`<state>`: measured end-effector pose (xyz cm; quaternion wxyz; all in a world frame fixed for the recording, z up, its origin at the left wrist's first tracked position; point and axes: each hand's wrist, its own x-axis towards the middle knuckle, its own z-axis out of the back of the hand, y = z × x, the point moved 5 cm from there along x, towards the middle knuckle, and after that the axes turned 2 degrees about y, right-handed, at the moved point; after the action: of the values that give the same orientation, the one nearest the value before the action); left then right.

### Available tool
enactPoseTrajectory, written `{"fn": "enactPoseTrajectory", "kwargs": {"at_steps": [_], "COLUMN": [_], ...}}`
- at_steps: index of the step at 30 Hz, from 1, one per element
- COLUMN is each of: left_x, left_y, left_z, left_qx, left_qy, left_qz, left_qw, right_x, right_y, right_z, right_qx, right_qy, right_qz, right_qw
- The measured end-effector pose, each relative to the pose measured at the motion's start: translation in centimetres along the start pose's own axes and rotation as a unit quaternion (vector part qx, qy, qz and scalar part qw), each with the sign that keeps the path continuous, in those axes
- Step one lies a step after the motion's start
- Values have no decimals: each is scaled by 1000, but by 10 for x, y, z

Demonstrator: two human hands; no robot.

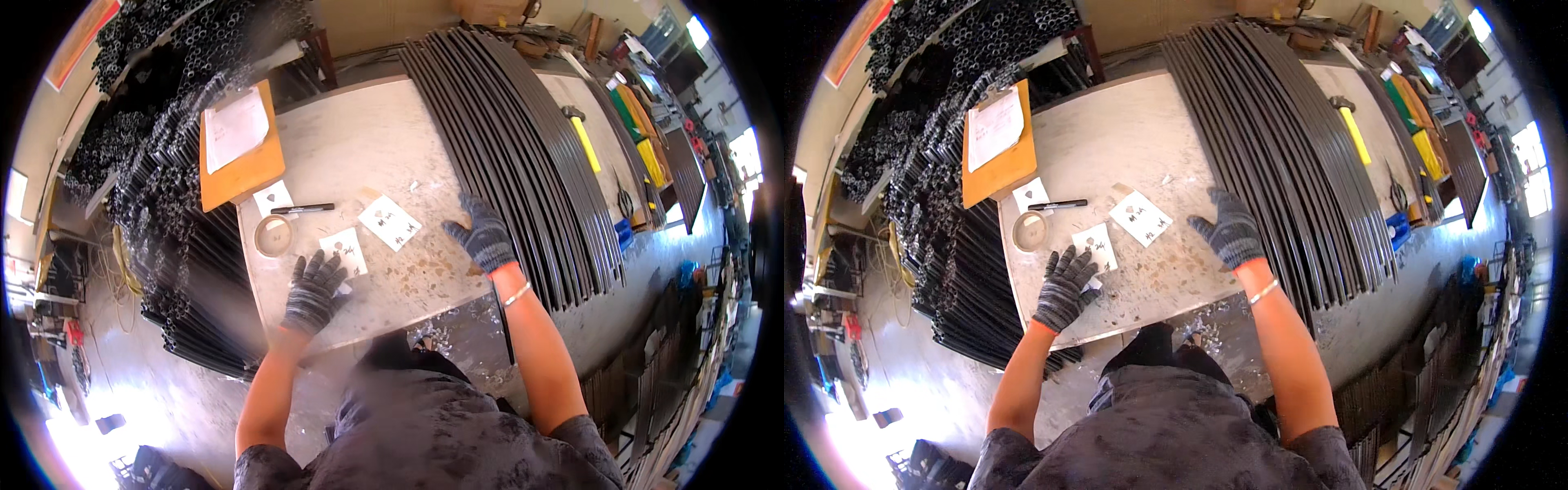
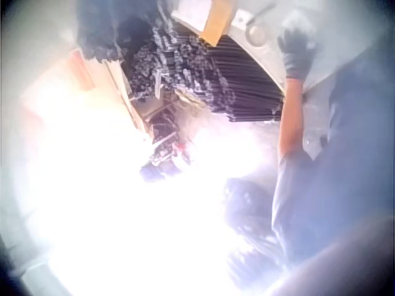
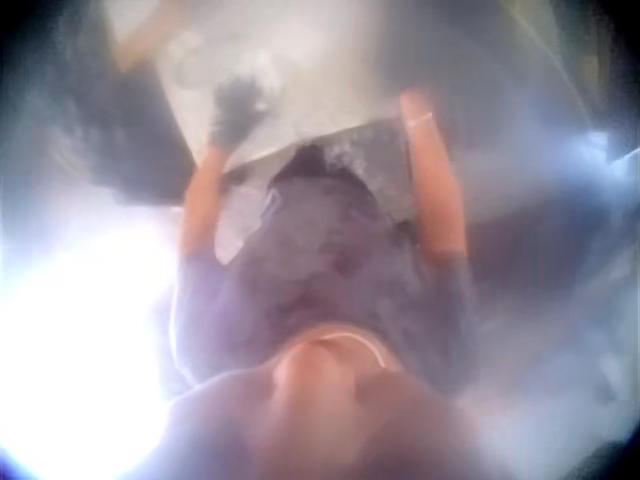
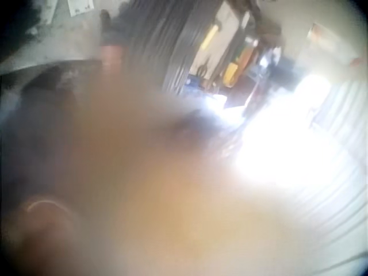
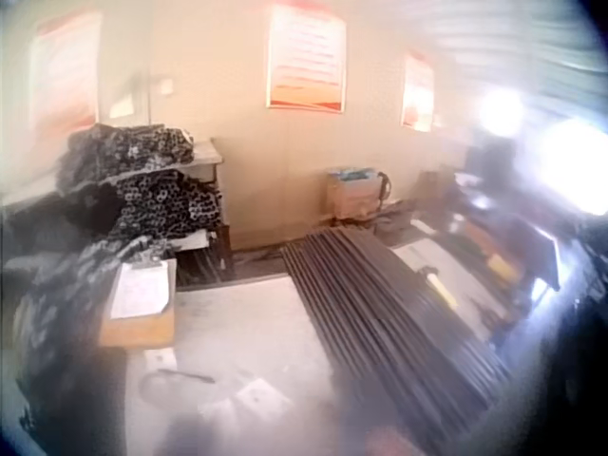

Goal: The person bundles metal tubes by wrapping tape around them and attaching a label, then moves the bundle to a storage area.

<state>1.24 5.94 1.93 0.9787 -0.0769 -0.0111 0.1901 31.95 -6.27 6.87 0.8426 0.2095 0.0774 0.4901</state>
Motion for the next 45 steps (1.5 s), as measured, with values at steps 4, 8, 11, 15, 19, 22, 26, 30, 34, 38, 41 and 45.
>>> {"fn": "enactPoseTrajectory", "kwargs": {"at_steps": [4,8,11,15,19,22,26,30,34,38,41,45], "left_x": [3,56,104,129,142,155,150,129,133,146,150,152], "left_y": [12,16,16,32,35,22,22,46,39,13,22,3], "left_z": [27,45,31,19,23,9,-15,3,20,19,0,10], "left_qx": [-65,-124,-128,-185,-159,-41,45,164,90,67,39,18], "left_qy": [-94,-138,-140,-181,-144,-103,-25,41,-21,37,44,55], "left_qz": [21,130,169,211,212,93,15,55,130,214,221,160], "left_qw": [993,974,967,943,953,989,999,984,987,974,974,985], "right_x": [64,92,96,80,56,33,9,-26,-30,-22,-9,-7], "right_y": [-3,13,-3,-10,-33,-57,-85,-104,-100,-89,-66,-56], "right_z": [-42,-53,-48,-13,47,80,106,113,103,105,116,124], "right_qx": [-115,-136,87,679,759,715,723,666,640,645,618,644], "right_qy": [22,24,-94,-13,-32,-60,-51,-124,-110,-64,-46,-45], "right_qz": [-93,-37,27,-135,-147,-167,-123,-277,-279,-196,-209,-221], "right_qw": [989,990,991,722,633,676,678,681,708,736,757,731]}}
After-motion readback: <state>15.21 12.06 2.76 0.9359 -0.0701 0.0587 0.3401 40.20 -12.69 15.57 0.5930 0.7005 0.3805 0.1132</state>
